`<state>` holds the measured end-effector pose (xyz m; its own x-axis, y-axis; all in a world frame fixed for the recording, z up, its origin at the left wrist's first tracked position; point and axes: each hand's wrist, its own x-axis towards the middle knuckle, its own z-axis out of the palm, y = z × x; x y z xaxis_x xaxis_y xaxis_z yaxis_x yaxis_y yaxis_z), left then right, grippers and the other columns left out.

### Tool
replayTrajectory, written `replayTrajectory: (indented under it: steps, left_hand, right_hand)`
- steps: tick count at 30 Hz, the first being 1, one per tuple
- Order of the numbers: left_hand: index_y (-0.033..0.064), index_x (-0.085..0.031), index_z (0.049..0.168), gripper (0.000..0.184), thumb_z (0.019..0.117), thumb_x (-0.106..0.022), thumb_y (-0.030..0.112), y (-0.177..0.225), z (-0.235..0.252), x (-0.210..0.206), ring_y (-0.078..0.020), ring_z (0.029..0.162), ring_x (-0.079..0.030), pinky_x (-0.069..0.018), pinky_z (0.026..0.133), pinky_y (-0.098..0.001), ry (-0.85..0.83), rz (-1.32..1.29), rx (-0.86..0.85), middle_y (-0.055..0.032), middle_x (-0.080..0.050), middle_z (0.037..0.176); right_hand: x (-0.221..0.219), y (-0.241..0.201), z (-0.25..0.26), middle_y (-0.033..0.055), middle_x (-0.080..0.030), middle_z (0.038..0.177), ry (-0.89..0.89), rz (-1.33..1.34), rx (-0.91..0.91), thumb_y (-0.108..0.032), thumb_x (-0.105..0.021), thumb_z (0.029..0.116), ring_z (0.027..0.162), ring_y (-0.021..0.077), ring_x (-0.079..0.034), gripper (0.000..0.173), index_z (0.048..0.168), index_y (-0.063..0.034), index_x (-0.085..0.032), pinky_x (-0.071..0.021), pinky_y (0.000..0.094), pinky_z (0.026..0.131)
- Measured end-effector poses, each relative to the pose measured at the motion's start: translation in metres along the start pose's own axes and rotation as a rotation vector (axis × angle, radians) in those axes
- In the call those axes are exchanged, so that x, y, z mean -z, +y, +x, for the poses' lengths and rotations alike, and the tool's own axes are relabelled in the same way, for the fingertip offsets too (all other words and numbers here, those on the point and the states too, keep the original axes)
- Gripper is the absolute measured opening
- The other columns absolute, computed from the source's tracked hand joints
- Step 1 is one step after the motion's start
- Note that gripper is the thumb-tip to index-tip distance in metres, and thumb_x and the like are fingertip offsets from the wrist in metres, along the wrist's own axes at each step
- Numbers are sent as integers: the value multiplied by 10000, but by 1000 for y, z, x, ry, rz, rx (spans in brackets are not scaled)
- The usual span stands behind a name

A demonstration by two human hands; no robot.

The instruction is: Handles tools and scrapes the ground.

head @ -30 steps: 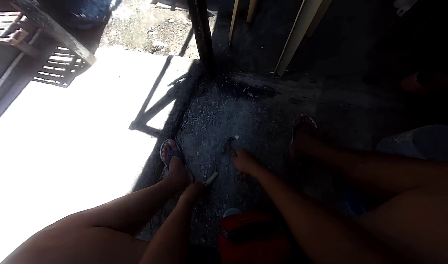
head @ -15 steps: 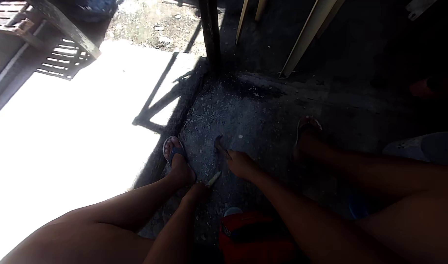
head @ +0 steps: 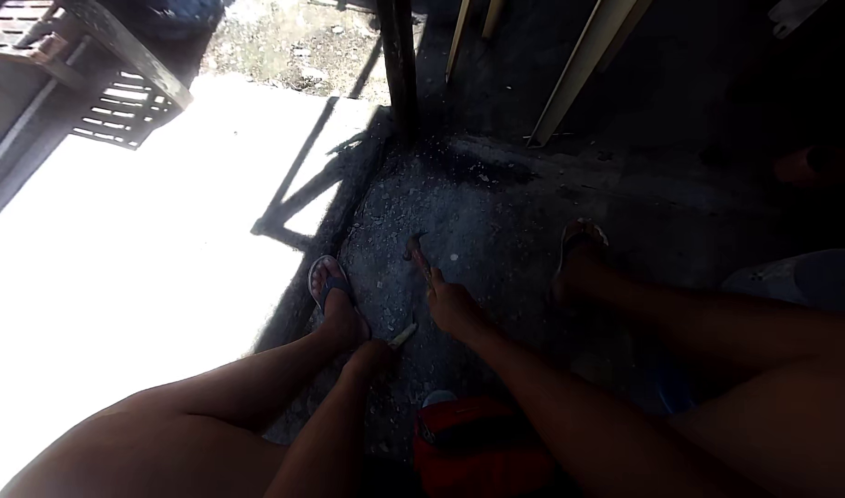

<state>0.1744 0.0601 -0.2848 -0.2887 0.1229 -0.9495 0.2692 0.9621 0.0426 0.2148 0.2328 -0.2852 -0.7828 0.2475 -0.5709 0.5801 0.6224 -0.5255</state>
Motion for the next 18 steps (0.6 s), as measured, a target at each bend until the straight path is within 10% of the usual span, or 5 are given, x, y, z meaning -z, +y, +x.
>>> replayTrajectory:
  steps: [5, 8, 12, 16, 18]
  left_hand:
    - [-54, -602, 1327, 596, 1123, -341, 441, -14, 46, -15, -423, 1242, -621, -481, 1019, -614, 65, -34, 22, -291, -601, 1368]
    - [-19, -604, 1263, 589, 1135, -295, 465, -14, 50, -18, -374, 1114, -662, -513, 952, -589, 90, 16, 43, -247, -636, 1254]
    - [-65, -607, 1294, 575, 1131, -335, 415, -10, 41, -14, -407, 1156, -641, -496, 974, -586, 46, -18, 30, -292, -612, 1317]
    - [-63, -627, 1255, 573, 1123, -357, 425, -11, 42, -11, -416, 1117, -652, -504, 938, -601, 20, 0, 42, -292, -634, 1255]
    - [-57, -624, 1250, 588, 1125, -344, 445, -14, 45, -13, -397, 1070, -656, -509, 911, -578, 33, -14, 38, -281, -637, 1224]
  right_hand:
    - [-1, 9, 3, 179, -658, 998, -343, -71, -110, -217, -464, 1093, 815, 250, -681, 298, 1240, 9, -592, -560, 421, 757]
    - [6, 1, 4, 191, -692, 1025, -167, 3, -74, -196, -479, 1087, 890, 300, -715, 295, 1298, -24, -590, -584, 479, 799]
    - [-4, 2, 0, 215, -692, 1071, -74, -31, -30, -231, -430, 1115, 1001, 366, -720, 526, 1590, -54, -290, -589, 524, 863]
    - [-4, 12, 1, 148, -635, 931, -369, -91, -118, -208, -456, 1089, 740, 211, -650, 282, 1217, 3, -593, -545, 378, 699]
    - [1, 8, 3, 170, -666, 972, -281, -48, -107, -194, -474, 1080, 785, 251, -683, 275, 1224, -5, -612, -569, 424, 729]
